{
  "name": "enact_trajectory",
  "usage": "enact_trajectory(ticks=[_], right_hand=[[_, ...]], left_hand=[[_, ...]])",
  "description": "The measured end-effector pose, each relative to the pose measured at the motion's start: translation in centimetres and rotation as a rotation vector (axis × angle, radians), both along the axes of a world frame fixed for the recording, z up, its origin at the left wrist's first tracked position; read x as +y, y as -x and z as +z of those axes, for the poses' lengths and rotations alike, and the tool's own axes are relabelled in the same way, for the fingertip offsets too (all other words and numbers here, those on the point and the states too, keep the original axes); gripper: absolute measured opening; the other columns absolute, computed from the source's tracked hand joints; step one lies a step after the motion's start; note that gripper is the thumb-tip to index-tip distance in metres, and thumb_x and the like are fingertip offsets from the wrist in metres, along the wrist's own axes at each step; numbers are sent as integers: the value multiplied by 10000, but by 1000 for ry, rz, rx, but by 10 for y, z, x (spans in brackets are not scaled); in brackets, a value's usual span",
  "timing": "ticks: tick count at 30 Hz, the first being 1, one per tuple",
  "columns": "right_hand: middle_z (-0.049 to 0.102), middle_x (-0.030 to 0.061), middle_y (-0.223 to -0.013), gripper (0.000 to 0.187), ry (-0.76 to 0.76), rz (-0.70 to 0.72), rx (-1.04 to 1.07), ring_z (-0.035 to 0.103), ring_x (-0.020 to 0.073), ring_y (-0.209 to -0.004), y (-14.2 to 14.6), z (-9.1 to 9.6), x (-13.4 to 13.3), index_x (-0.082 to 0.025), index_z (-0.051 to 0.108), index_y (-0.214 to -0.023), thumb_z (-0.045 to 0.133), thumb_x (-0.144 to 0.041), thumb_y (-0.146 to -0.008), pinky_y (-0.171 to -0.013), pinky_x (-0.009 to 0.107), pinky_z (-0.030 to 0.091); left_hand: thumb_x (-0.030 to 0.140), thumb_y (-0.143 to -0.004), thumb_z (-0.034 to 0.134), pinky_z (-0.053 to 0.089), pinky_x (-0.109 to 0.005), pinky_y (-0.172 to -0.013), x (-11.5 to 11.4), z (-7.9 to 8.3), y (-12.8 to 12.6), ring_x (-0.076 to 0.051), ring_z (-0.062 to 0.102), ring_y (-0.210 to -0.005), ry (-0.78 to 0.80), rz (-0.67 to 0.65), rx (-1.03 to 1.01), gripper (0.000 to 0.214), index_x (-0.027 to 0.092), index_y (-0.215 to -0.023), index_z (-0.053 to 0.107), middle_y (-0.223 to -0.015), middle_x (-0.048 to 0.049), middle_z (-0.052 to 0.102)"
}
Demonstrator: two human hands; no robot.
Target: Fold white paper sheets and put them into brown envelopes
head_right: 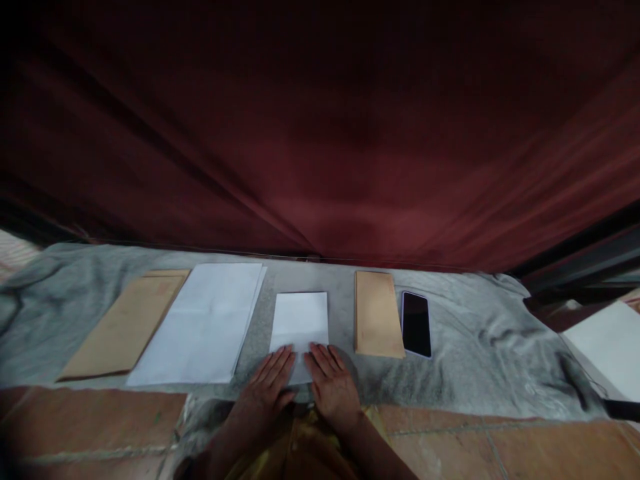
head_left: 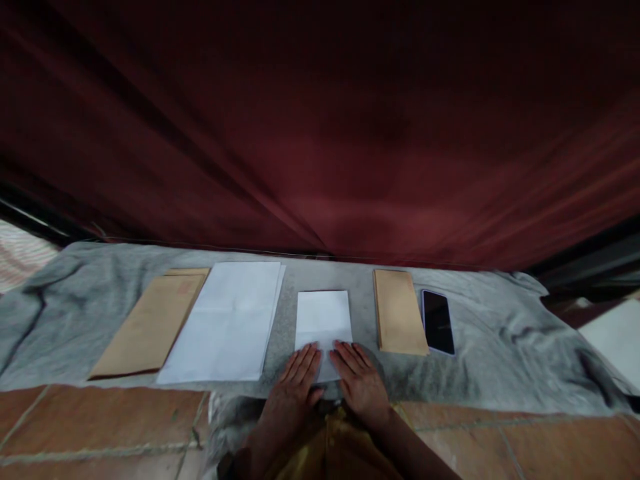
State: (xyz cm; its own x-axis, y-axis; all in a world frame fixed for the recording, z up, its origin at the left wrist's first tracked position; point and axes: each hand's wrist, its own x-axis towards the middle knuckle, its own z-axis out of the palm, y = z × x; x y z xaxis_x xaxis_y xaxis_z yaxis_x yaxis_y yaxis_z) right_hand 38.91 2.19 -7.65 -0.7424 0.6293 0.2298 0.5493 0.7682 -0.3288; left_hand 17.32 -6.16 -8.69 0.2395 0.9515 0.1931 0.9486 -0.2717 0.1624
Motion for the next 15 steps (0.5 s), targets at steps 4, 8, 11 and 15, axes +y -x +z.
enact_trajectory(ticks=[4,8,11,15], right_hand=[[481,70,-1564,597,-11,-9,-2,436,216,-1442,1,1,0,-212,516,-1484,531,-112,-896,-1237,454,330],[466,65,-1575,639,11,-4,-1,421,211,-1452,1,3,0,-211,495,-1498,517,-93,-871,-1240,459,322],[445,64,-1589,672,39,12,-17,405,208,-1462,-2,5,1,-213,468,-1517,512,-87,-858,-1244,462,315],[428,76,-1599,663,55,16,-32,388,220,-1476,-2,12,2,-209,457,-1521,500,-88,-871,-1253,500,289]], left_hand=[[264,-983,497,443,-447,-1146,-8,3,12,-244,446,-1451,-16,29,5,618,179,-1570,324,-1567,-121,475],[294,-986,511,483,-431,-1111,-8,8,22,-241,498,-1412,-27,27,-19,559,189,-1525,404,-1535,-114,520],[244,-970,510,496,-426,-1097,-8,8,24,-249,526,-1387,-23,37,-12,524,183,-1488,461,-1517,-120,539],[62,-892,462,487,-416,-1104,-7,4,23,-241,518,-1394,1,45,24,594,192,-1470,494,-1525,-113,531]])
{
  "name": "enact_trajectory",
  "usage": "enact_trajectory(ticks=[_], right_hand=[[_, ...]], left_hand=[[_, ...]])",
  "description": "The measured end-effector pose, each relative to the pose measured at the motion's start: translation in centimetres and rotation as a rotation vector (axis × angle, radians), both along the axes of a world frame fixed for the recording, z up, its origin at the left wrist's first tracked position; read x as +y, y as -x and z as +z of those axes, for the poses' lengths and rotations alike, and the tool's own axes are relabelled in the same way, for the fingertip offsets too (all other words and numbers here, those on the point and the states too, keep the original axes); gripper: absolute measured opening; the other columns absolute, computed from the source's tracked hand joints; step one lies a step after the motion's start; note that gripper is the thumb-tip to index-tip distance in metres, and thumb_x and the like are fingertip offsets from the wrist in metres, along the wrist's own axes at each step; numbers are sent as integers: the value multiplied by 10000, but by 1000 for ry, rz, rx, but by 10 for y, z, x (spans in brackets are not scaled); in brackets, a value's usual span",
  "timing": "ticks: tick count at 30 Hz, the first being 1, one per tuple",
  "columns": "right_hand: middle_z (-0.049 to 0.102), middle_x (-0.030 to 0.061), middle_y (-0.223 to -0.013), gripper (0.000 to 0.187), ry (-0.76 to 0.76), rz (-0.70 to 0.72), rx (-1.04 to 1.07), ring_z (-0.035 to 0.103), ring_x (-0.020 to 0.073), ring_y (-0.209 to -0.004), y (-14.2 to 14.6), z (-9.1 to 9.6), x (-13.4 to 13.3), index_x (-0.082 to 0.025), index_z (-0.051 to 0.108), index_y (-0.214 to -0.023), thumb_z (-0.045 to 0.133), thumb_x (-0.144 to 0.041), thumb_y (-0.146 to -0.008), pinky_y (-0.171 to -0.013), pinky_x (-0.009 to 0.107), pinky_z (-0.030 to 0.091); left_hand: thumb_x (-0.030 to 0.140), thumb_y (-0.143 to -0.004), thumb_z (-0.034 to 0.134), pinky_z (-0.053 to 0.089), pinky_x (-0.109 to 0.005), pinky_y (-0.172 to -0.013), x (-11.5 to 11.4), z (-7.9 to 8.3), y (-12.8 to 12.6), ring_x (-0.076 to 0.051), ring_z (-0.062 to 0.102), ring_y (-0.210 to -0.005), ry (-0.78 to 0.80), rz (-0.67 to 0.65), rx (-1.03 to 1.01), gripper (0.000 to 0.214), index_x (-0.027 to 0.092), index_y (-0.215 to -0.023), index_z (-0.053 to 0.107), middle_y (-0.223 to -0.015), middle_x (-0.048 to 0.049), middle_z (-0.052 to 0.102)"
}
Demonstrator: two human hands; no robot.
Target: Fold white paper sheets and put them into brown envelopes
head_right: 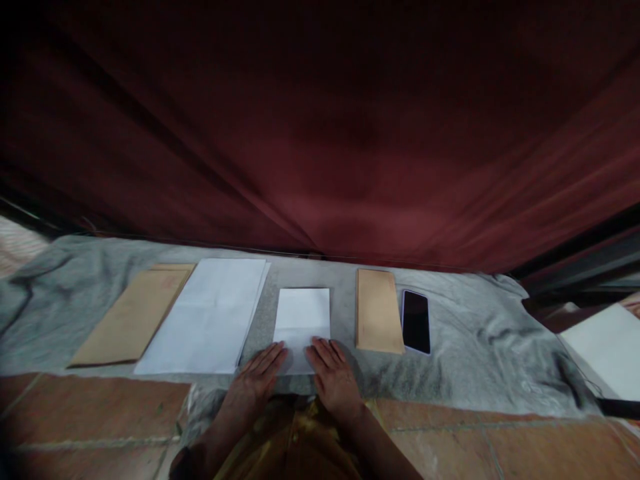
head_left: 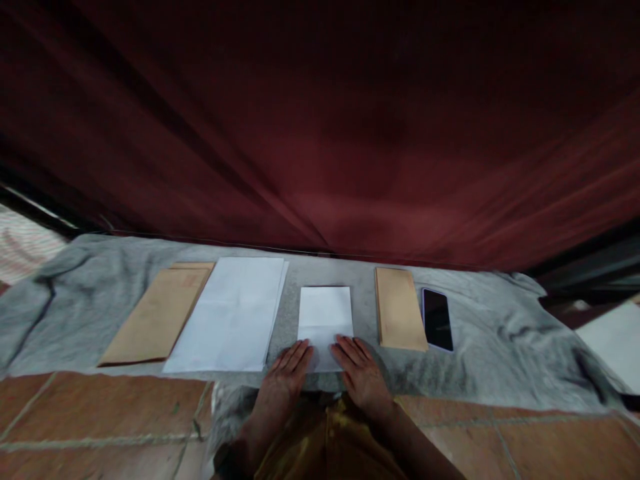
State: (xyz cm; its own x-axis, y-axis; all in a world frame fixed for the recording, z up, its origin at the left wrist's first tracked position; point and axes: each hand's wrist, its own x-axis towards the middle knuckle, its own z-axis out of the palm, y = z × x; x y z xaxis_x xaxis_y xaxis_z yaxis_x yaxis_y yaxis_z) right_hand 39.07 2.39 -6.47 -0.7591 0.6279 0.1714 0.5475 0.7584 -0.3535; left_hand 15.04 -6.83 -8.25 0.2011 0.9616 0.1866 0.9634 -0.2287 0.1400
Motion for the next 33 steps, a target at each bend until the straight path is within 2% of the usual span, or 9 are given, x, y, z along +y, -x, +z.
enact_trajectory(ticks=[3,6,10,14,18,21,24,27,33], right_hand=[[411,78,-1609,635,-1,44,18,333,252,-1507,13,9,-4,-208,410,-1549,535,-189,-926,-1262,540,254],[382,83,-1625,676,12,129,43,298,241,-1522,33,13,-12,-170,336,-1583,566,-330,-967,-1268,473,281],[362,76,-1634,655,-13,107,27,317,208,-1515,45,4,-19,-170,272,-1606,508,-333,-1017,-1257,429,318],[369,74,-1628,638,-46,53,-7,339,217,-1505,28,-6,-18,-182,281,-1605,499,-279,-1013,-1241,450,343],[394,96,-1613,614,-68,11,-16,365,231,-1492,5,-7,-14,-162,299,-1598,474,-270,-1020,-1228,461,356],[440,110,-1585,580,-53,12,5,407,237,-1468,-6,-7,-10,-155,347,-1579,471,-267,-1023,-1211,464,377],[552,96,-1501,463,-5,19,75,503,233,-1393,-14,-10,-3,-187,505,-1486,457,-249,-1029,-1165,459,429],[663,83,-1368,377,54,3,166,603,223,-1274,-19,-14,6,-228,631,-1357,418,-236,-1045,-1091,446,489],[741,95,-1157,318,124,-192,259,671,247,-1112,-16,-16,12,-243,702,-1151,408,-321,-1061,-994,454,525]], left_hand=[[6,-843,440,475,-412,-1116,0,-1,-2,-238,493,-1414,-5,-3,46,656,170,-1477,485,-1536,-123,515],[6,-827,429,474,-410,-1117,0,0,-4,-241,487,-1419,-9,-8,107,660,132,-1473,485,-1540,-139,506],[19,-827,418,463,-412,-1126,0,3,-6,-243,470,-1431,-1,-8,141,678,113,-1498,451,-1551,-153,485],[17,-842,397,429,-403,-1157,-2,4,-8,-235,433,-1458,23,-7,136,707,132,-1539,395,-1579,-139,451],[-2,-842,364,390,-407,-1186,-5,6,-10,-222,404,-1476,30,6,116,734,142,-1561,356,-1593,-131,435],[-11,-835,371,380,-408,-1189,-5,11,-11,-225,401,-1478,40,8,94,724,143,-1543,391,-1588,-127,446],[23,-866,414,405,-417,-1168,0,18,-8,-232,457,-1438,95,8,7,637,164,-1484,481,-1549,-122,501],[124,-937,467,475,-426,-1106,10,23,-3,-237,577,-1321,160,70,-153,440,192,-1347,614,-1429,-104,624],[287,-974,533,549,-430,-1026,21,20,3,-225,683,-1126,83,239,-479,230,219,-1073,729,-1189,-69,748]])
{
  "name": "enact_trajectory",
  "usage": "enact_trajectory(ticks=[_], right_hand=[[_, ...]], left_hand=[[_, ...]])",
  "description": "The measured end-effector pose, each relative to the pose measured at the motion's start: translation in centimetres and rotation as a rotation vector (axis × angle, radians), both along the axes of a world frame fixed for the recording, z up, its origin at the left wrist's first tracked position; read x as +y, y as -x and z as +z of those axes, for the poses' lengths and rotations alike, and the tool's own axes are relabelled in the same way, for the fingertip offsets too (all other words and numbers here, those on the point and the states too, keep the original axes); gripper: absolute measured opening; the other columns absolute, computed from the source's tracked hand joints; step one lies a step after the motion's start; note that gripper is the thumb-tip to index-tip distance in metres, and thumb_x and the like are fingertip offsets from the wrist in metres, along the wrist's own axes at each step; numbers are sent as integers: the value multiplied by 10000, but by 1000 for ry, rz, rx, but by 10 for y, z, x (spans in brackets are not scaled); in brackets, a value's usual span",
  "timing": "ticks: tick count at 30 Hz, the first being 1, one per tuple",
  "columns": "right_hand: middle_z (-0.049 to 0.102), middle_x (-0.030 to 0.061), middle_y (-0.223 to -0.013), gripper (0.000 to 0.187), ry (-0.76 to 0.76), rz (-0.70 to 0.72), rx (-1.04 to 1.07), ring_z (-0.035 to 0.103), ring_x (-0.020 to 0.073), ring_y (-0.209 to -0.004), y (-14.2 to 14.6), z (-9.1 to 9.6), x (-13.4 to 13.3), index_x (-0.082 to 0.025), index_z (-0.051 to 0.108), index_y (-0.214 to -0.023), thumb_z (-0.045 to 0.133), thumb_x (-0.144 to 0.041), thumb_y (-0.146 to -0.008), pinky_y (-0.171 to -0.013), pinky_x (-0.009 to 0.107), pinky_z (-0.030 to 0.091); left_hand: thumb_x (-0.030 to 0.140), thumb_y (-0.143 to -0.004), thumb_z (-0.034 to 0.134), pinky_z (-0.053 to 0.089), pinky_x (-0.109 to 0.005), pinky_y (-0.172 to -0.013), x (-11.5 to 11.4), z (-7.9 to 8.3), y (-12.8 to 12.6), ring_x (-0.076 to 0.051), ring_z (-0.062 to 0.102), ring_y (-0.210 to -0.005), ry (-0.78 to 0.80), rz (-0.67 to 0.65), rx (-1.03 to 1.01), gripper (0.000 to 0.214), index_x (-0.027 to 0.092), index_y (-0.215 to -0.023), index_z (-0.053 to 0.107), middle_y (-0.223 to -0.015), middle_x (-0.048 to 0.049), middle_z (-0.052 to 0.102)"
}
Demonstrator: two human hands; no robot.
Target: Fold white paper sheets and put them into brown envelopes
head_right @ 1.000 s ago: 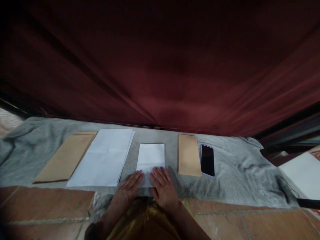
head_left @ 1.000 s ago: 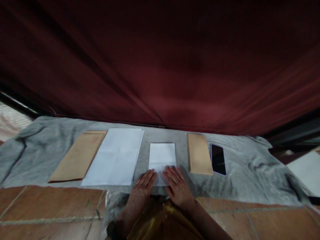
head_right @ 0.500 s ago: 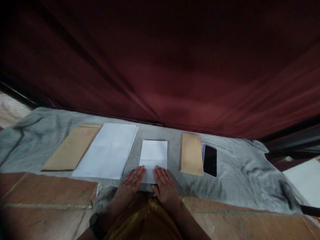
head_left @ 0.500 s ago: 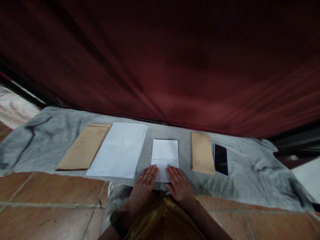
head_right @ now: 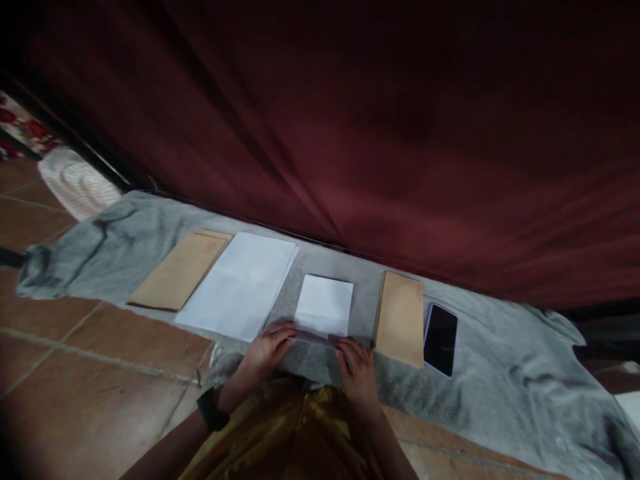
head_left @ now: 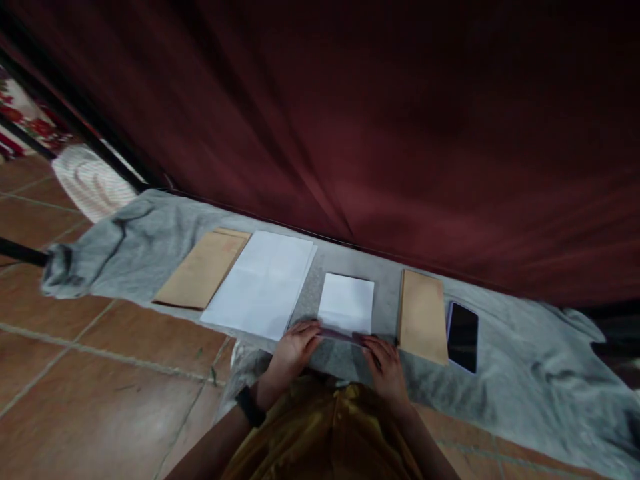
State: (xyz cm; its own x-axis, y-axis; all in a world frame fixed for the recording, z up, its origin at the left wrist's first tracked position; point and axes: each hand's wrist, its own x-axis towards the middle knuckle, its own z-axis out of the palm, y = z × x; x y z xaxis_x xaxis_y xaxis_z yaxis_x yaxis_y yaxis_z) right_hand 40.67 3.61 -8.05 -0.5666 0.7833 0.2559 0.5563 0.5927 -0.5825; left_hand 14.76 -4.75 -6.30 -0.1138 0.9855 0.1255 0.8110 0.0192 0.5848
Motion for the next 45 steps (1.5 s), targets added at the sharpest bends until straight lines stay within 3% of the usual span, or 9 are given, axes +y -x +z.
enact_trajectory(ticks=[6,12,25,45], right_hand=[[735,122,-1063,372,65,-167,54,691,264,-1023,12,-1,7,-212,680,-1093,404,-455,-1044,-917,426,560],[753,101,-1036,445,119,-282,-42,727,241,-927,19,0,16,-219,663,-1101,352,-532,-1041,-820,331,559],[775,55,-880,290,91,-327,-334,742,218,-764,37,15,38,-221,695,-965,475,-398,-1030,-634,259,460],[777,91,-925,301,20,-354,-540,760,221,-816,61,27,62,-192,674,-1099,449,-390,-1064,-655,259,501]], left_hand=[[336,-972,527,569,-403,-951,11,6,-5,-230,701,-1022,-1,175,-159,224,211,-985,713,-1029,-66,761],[323,-961,536,567,-343,-871,23,12,-6,-208,714,-925,37,278,-199,191,221,-908,688,-924,-44,751],[331,-991,521,482,-278,-712,41,20,-12,-196,726,-803,221,412,-143,190,229,-972,681,-873,-26,765],[372,-997,529,433,-278,-692,74,34,-11,-212,734,-863,388,516,40,240,230,-1104,690,-983,-74,786]])
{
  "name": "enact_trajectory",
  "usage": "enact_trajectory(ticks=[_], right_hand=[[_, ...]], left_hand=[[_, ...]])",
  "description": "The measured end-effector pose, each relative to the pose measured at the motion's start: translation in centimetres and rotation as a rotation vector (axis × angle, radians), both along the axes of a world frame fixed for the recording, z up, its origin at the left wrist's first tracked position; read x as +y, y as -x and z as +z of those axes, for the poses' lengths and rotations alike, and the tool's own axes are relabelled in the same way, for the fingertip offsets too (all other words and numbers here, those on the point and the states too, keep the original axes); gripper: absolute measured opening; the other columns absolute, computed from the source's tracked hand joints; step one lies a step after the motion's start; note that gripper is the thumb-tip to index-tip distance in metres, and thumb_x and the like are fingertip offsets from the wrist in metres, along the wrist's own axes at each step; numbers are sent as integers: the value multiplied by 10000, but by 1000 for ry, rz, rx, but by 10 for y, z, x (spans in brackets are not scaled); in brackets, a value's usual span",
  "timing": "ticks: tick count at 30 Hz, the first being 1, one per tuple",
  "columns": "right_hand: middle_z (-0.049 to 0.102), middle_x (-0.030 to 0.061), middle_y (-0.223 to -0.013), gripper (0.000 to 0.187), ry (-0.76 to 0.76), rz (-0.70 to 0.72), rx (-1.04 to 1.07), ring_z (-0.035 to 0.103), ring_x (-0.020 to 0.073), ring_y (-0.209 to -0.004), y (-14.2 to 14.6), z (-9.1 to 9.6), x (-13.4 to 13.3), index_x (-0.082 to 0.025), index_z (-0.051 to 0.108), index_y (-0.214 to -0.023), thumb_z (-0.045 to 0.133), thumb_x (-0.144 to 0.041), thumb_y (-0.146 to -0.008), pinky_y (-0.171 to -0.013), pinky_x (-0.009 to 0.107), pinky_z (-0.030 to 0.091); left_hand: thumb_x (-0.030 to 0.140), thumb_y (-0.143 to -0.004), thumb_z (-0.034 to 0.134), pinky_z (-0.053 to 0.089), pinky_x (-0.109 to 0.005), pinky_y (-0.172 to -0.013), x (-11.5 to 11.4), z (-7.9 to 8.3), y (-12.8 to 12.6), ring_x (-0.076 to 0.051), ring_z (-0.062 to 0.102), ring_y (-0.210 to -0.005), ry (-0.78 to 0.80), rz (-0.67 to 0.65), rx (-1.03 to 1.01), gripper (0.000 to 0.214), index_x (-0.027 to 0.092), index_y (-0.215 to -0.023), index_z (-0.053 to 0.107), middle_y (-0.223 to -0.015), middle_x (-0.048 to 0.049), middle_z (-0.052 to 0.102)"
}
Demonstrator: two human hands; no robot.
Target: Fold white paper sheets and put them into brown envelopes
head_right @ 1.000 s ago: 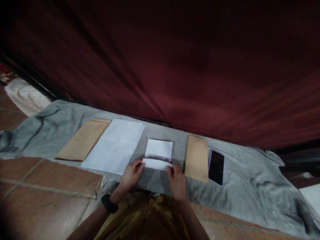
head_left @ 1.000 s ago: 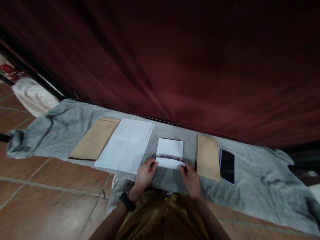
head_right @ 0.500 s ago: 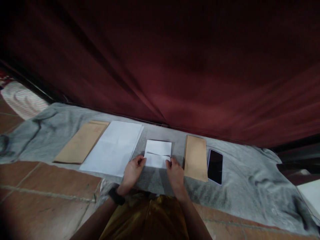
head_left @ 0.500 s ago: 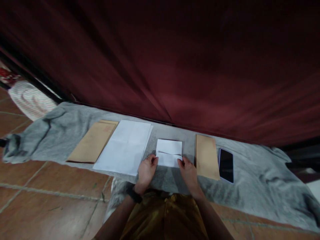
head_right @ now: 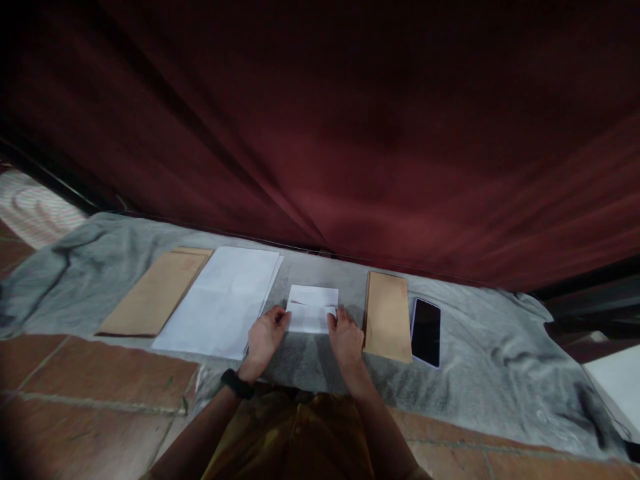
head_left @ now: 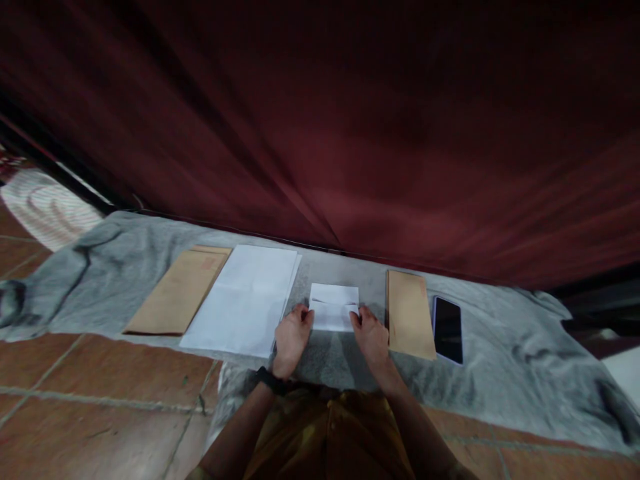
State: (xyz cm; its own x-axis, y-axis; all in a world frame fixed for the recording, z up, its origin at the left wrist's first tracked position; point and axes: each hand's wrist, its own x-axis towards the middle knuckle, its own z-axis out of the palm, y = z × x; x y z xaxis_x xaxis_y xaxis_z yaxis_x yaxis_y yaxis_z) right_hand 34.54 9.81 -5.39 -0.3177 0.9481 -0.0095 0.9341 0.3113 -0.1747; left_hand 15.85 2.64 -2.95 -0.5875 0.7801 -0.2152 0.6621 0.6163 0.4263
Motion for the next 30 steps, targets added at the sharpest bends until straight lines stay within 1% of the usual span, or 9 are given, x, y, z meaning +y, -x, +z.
enact_trajectory(ticks=[8,12,17,21,24,30], right_hand=[[752,114,-1114,343,40,-36,-56,746,204,-902,10,3,12,-186,618,-1232,403,-403,-1077,-701,255,509],[741,116,-1150,357,56,-40,-66,745,201,-913,14,3,19,-193,601,-1270,389,-409,-1080,-719,257,511],[739,130,-1155,391,51,-58,-69,749,223,-924,17,3,26,-176,578,-1322,391,-418,-1079,-727,280,520],[748,117,-1133,375,51,-47,-57,751,233,-925,19,4,30,-182,604,-1285,395,-414,-1077,-732,291,526],[753,114,-1114,362,52,-47,-55,751,230,-922,20,3,32,-191,616,-1259,393,-411,-1078,-732,287,526],[757,116,-1097,373,66,-67,-65,751,224,-899,23,4,39,-203,607,-1274,392,-433,-1074,-739,291,528]], left_hand=[[380,-1005,514,469,-287,-735,10,2,3,-230,742,-905,-9,-17,41,273,226,-1152,685,-1001,-79,785],[385,-1008,508,482,-286,-752,17,0,5,-230,744,-928,-25,-20,45,283,232,-1173,679,-1030,-73,786],[414,-1039,428,491,-301,-752,23,-3,7,-246,748,-914,-41,-4,47,352,206,-1182,674,-1003,-98,788],[459,-1049,391,492,-294,-741,22,-3,7,-239,747,-902,-65,-14,31,415,192,-1196,671,-1007,-103,786],[465,-1044,414,486,-274,-723,17,-1,7,-220,742,-898,-86,-40,6,409,194,-1220,666,-995,-88,784],[379,-1017,511,480,-258,-701,11,0,7,-191,732,-845,-89,-74,-33,373,191,-1323,609,-1021,-69,782]])
